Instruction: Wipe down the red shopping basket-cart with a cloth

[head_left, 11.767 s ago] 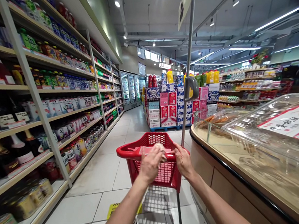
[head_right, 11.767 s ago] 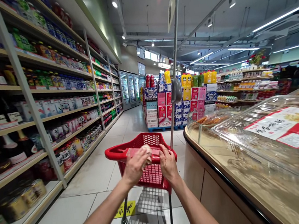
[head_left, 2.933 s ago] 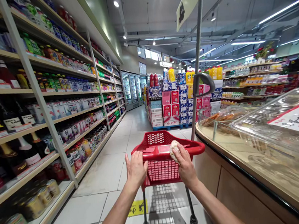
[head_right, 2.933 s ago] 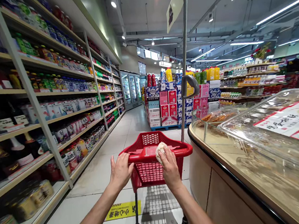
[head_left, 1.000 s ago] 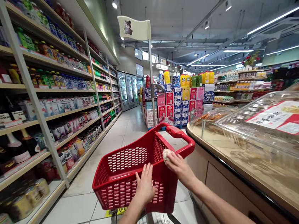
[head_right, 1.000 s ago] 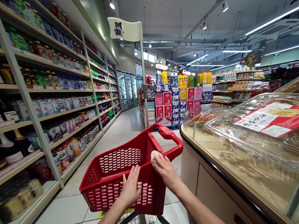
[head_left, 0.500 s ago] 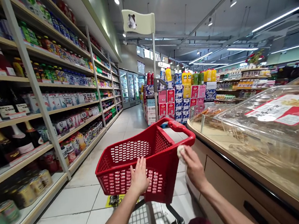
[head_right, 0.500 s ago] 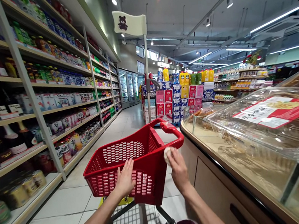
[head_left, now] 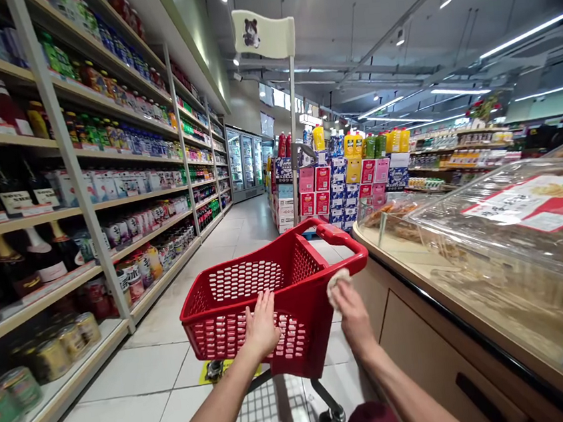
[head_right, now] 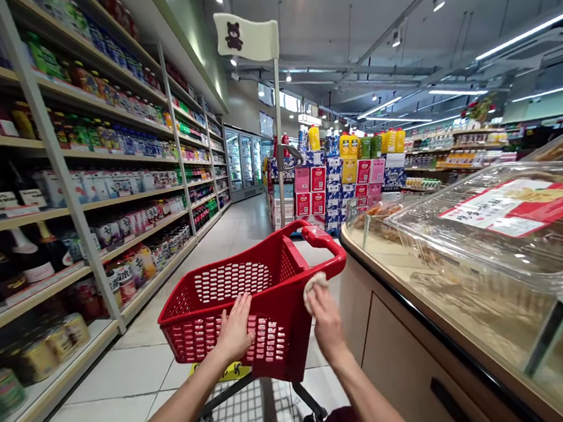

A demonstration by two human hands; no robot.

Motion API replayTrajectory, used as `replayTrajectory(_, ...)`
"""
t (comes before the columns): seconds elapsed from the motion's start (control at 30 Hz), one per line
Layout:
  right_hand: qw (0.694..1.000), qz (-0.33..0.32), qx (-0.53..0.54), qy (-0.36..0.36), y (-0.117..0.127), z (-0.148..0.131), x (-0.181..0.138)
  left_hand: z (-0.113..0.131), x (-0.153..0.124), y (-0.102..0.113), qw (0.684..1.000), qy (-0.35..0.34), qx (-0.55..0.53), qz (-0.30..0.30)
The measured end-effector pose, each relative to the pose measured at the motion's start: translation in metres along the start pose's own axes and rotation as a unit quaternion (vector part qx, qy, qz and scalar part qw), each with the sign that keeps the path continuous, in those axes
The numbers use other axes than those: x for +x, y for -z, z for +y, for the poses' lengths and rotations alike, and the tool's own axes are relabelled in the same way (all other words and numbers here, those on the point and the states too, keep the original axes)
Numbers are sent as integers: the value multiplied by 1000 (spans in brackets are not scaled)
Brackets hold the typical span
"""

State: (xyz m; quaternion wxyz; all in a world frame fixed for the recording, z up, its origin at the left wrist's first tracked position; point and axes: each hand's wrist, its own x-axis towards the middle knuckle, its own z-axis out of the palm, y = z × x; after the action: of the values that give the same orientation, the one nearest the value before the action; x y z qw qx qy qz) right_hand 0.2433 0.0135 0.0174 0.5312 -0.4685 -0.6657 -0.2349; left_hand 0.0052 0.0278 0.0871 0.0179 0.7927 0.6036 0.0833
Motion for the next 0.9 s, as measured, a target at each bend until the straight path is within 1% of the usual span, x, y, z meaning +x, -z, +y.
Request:
replayTrajectory(0.07,996,-68,4,57,-6,-3,-21,-2,0,-2,1000,-6,-4,3)
replayTrajectory(0.1,993,-89,9,77,-6,-3,-30,-3,0,-3,1000,-12,-5,7)
replayTrajectory(0.13,992,-94,13,84,-5,-4,-33,-5,0,-4,1000,-14,-7,14)
replayTrajectory(0.2,996,-59,21,59,2,-2,-22,-10,1,-6,999,11,-9,35)
replayTrajectory(0.27,999,-3,26,20,7,-1,2,-15,1,-9,998,44,-4,49)
replayTrajectory(0.3,999,16,25,12,7,0,12,-17,0,-10,997,54,1,52)
replayTrajectory(0.33,999,20,22,11,5,-1,16,-20,0,-11,997,56,8,50)
replayTrajectory(0.37,1000,12,17,19,2,-3,14,-22,-1,-11,997,52,15,47)
replayTrajectory(0.47,995,-71,17,72,-9,-9,-16,-26,-3,-13,998,36,29,38)
replayTrajectory(0.5,992,-90,20,83,-9,-10,-25,-27,-4,-13,998,32,29,38)
replayTrajectory(0.53,992,-93,25,84,-8,-10,-29,-27,-4,-14,998,29,27,40)
replayTrajectory(0.6,996,-55,31,56,-2,-6,-18,-27,-5,-14,998,32,19,46)
replayTrajectory(0.67,1000,4,19,16,4,0,5,-25,-5,-14,998,42,13,49)
replayTrajectory(0.7,1000,24,8,2,5,2,13,-24,-5,-14,998,45,13,47)
replayTrajectory(0.73,1000,29,-7,-3,5,4,16,-24,-6,-13,998,47,15,43)
replayTrajectory(0.77,1000,18,-20,3,4,4,14,-24,-6,-12,998,46,17,39)
replayTrajectory(0.8,999,-6,-27,20,2,4,6,-24,-7,-11,998,44,20,36)
replayTrajectory(0.87,996,-63,-26,62,-2,1,-16,-25,-8,-10,999,36,23,33)
replayTrajectory(0.9,994,-80,-21,74,-3,0,-23,-26,-8,-9,999,32,24,36)
